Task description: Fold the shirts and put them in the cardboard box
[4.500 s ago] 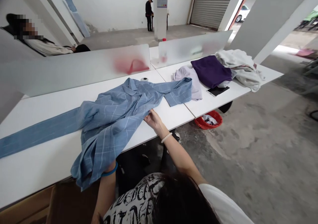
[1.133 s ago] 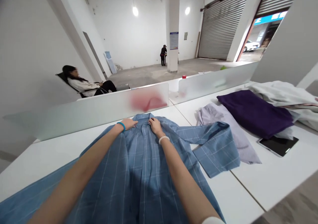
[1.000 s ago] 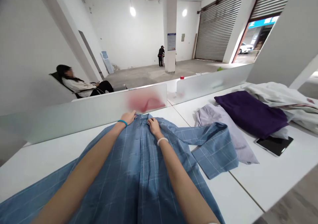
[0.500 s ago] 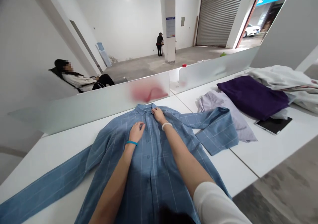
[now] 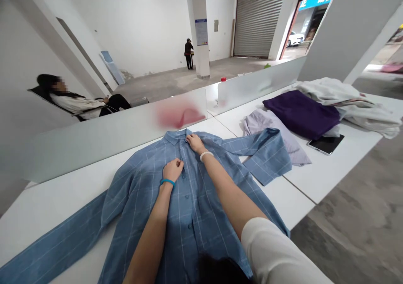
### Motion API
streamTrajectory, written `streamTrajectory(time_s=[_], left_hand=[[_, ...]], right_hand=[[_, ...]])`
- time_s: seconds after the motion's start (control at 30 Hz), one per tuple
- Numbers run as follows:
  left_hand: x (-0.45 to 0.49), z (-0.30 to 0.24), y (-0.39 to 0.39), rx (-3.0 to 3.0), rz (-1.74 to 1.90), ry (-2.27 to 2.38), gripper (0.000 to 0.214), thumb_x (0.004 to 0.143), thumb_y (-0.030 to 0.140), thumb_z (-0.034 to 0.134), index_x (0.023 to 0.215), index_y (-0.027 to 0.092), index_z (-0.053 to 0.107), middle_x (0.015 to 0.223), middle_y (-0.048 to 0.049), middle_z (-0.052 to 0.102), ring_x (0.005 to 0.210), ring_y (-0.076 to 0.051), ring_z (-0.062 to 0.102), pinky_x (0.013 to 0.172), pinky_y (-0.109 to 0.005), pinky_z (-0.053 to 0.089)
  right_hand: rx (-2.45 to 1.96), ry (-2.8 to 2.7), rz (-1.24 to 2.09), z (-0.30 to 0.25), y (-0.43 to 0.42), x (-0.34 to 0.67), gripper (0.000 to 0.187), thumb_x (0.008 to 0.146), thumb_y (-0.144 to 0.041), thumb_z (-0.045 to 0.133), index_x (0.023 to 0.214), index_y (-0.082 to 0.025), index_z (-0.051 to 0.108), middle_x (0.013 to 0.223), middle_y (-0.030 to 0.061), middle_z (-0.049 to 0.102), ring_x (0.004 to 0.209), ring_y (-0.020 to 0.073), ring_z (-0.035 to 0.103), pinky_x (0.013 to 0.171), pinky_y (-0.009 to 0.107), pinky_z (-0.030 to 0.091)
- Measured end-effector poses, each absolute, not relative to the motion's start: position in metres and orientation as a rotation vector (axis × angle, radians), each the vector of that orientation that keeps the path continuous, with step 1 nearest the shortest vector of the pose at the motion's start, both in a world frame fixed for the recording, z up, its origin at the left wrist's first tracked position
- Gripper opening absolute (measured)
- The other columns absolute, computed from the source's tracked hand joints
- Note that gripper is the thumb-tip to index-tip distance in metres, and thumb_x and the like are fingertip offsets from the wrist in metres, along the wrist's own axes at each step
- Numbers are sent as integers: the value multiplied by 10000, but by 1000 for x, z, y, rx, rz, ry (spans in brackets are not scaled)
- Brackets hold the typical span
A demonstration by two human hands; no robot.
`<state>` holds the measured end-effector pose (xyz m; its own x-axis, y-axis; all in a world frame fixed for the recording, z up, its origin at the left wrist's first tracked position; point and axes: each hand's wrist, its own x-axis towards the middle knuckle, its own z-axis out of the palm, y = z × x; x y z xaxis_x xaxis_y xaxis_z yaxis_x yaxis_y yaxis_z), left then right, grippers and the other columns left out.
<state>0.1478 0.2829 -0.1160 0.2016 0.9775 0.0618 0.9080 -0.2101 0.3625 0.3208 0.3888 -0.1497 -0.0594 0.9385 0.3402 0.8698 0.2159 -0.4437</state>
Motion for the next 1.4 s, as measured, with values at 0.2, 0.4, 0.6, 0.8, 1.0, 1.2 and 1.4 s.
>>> streamTrajectory(time_s=[0.2, 0.4, 0.6, 0.8, 1.0, 1.2, 1.4], left_hand=[[149, -116, 281, 2196, 465, 1808, 245, 901, 312, 383, 834, 213, 597, 899, -45, 683, 823, -181, 615, 655, -260, 371], [153, -115, 278, 2198, 560, 1774, 250, 927, 296, 344, 900, 203, 574, 975, -63, 654, 877, -176, 597, 707, -263, 376], [158, -114, 276, 2168, 574, 1689, 342, 959, 357, 282, 965, 185, 577, 1057, -101, 633, 980, -196, 576, 809, -286, 389], [162, -113, 278, 2041, 576, 1519, 388, 921, 465, 361, 728, 199, 568, 822, -56, 660, 870, -200, 616, 760, -284, 411], [160, -117, 285, 1691, 608, 1457, 134, 885, 267, 455, 804, 189, 528, 652, 8, 603, 701, -140, 614, 648, -238, 447], [160, -108, 260, 1319, 551, 1252, 156, 894, 230, 435, 1030, 170, 484, 654, 26, 602, 565, -102, 603, 543, -212, 482], [148, -106, 170, 1002, 504, 1050, 230, 822, 310, 565, 991, 155, 575, 804, -53, 672, 659, -136, 650, 573, -238, 520]], right_hand=[[-1669, -1926, 184, -149, 387, 320, 289, 957, -263, 381, 1073, -158, 623, 1051, 104, 589, 976, 196, 517, 922, 307, 383], [-1675, -1853, 189, -147, 390, 324, 347, 970, -248, 269, 1093, -156, 580, 1017, 100, 610, 921, 190, 546, 864, 292, 409], [-1644, -1860, 212, -140, 389, 334, 453, 975, -237, 126, 1183, -140, 517, 1097, 105, 609, 974, 165, 546, 882, 283, 422], [-1583, -2072, 199, -135, 391, 319, 251, 919, -335, 457, 1024, -193, 635, 1398, 99, 437, 1327, 241, 323, 1056, 436, 297], [-1728, -2038, 107, -134, 408, 281, 227, 921, -273, 466, 1058, -175, 617, 1451, 143, 361, 1389, 291, 199, 1088, 570, 156], [-1901, -1862, 58, -147, 414, 267, 337, 972, -256, 308, 1194, -126, 525, 1451, 198, 323, 1389, 284, 196, 1077, 574, 187], [-1923, -1834, 108, -150, 419, 268, 329, 975, -282, 319, 1197, -133, 510, 1456, 187, 313, 1379, 290, 211, 1082, 564, 178]])
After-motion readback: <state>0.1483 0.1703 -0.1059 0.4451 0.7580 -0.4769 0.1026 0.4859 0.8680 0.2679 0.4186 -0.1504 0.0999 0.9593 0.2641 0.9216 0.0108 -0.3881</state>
